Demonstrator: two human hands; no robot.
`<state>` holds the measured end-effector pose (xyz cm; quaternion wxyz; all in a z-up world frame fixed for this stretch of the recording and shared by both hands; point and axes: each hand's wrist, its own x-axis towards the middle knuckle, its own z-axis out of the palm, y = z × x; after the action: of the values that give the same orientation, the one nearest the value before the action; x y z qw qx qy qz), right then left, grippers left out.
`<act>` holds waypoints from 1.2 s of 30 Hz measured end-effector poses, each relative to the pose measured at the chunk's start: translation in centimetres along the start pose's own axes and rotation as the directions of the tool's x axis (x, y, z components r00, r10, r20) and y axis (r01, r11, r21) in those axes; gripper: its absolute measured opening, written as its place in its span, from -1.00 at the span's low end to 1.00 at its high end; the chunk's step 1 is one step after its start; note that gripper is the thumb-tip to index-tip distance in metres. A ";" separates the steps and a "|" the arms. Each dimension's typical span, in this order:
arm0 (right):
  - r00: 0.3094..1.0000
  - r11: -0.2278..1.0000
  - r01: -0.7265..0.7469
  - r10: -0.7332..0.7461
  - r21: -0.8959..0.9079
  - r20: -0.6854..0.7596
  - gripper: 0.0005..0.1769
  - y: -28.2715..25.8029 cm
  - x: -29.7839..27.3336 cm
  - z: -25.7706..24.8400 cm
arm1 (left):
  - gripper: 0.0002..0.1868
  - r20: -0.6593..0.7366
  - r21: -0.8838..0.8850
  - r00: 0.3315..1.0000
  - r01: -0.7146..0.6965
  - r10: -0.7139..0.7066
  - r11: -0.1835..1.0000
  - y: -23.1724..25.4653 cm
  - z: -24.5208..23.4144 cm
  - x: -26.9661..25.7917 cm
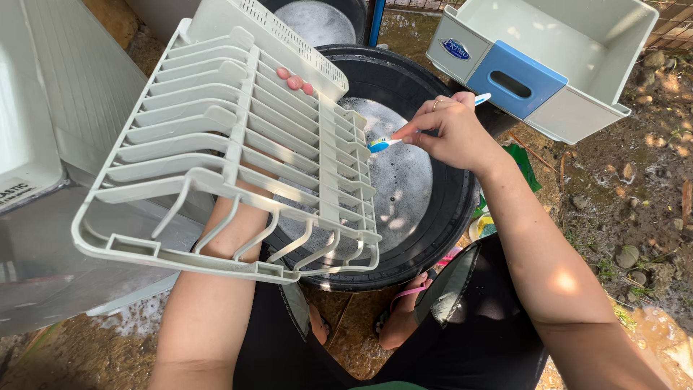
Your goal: The person cleans a plastic dish rack by scrubbing it with a toothbrush and a sponge in a bucket of soapy water. They handle the rack, a toothbrush, and a sponge while rinsing the item under a stream of water.
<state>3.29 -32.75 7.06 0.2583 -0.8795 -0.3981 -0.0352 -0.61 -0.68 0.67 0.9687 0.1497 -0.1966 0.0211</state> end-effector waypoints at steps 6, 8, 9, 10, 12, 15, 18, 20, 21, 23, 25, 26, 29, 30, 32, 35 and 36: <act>0.994 0.995 -0.099 0.100 0.034 -0.045 -0.83 0.7 -0.9 -0.5 | -0.51 0.054 0.004 0.993 0.108 -0.108 0.994 0.5 -0.1 -0.4; 0.972 0.968 -0.234 0.236 0.091 -0.007 -0.84 1.7 -1.2 0.8 | -0.49 0.026 -0.009 0.993 0.117 -0.116 0.993 0.4 0.1 -0.9; 0.960 0.925 -0.271 0.281 0.266 0.001 -0.81 2.2 -1.2 2.0 | -0.48 0.013 -0.017 0.992 0.122 -0.122 0.992 0.3 0.2 -1.0; 0.946 0.851 -0.298 0.323 0.431 0.016 -0.76 2.7 -1.0 3.6 | -0.47 0.038 0.024 0.992 0.120 -0.121 0.992 0.1 0.3 -0.9; 0.891 0.661 -0.408 0.438 0.630 0.118 -0.63 3.3 -0.8 5.7 | -0.45 0.088 0.106 0.989 0.111 -0.121 0.988 -0.2 0.2 -0.8; 0.769 0.425 -0.571 0.577 0.702 0.276 -0.50 2.9 -0.3 7.3 | -0.50 0.136 0.028 0.967 0.214 -0.216 0.976 -1.1 0.1 1.1; 0.803 0.500 -0.488 0.578 0.715 0.143 -0.48 1.9 0.0 5.9 | -0.49 0.137 -0.069 0.942 0.317 -0.306 0.946 -1.5 0.9 0.7; 0.893 0.703 -0.294 0.443 0.648 -0.076 -0.50 0.7 -0.1 4.5 | -0.49 0.093 -0.025 0.954 0.289 -0.286 0.957 -1.6 1.5 0.1; 0.936 0.742 -0.190 0.335 0.642 -0.110 -0.50 -0.1 -0.1 3.9 | -0.48 0.071 -0.002 0.959 0.274 -0.274 0.962 -1.7 1.7 0.0; 0.980 0.780 0.026 0.103 0.625 -0.169 -0.46 -2.2 -0.5 2.9 | -0.46 0.055 0.061 0.969 0.239 -0.242 0.969 -1.7 1.8 0.1; 0.995 0.926 0.028 0.011 0.377 -0.102 -0.42 -4.6 -0.8 2.4 | -0.44 0.085 0.100 0.974 0.202 -0.211 0.974 -1.9 1.8 0.3; 0.998 0.970 0.041 -0.027 0.242 -0.061 -0.37 -5.8 -0.8 2.3 | -0.44 0.123 0.107 0.973 0.183 -0.196 0.977 -2.2 1.8 0.8; 0.983 0.988 0.026 -0.053 -0.152 -0.176 -0.30 -8.7 0.4 3.2 | -0.43 0.114 0.015 0.983 0.144 -0.145 0.989 -3.0 2.6 0.8; 0.970 0.979 0.055 -0.099 -0.197 -0.223 -0.31 -9.2 0.6 3.1 | -0.43 0.088 -0.035 0.988 0.132 -0.129 0.991 -3.1 3.0 0.4; 0.929 0.948 0.110 -0.204 -0.298 -0.307 -0.33 -9.5 0.9 2.7 | -0.46 -0.011 0.110 0.990 0.141 -0.140 0.984 -2.6 3.5 0.0; 0.968 0.950 0.160 -0.204 -0.269 -0.143 -0.39 -8.8 1.1 1.3 | -0.53 -0.065 0.144 0.981 0.190 -0.183 0.971 -2.3 3.6 0.6; 0.978 0.955 0.157 -0.187 -0.253 -0.098 -0.38 -8.7 0.9 1.0 | -0.55 -0.065 0.126 0.977 0.208 -0.201 0.970 -2.2 3.7 0.9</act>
<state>-2.46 -26.86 10.19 0.1679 -0.8628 -0.4495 -0.1593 -0.94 -3.92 3.64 0.9585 0.2323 -0.1530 -0.0621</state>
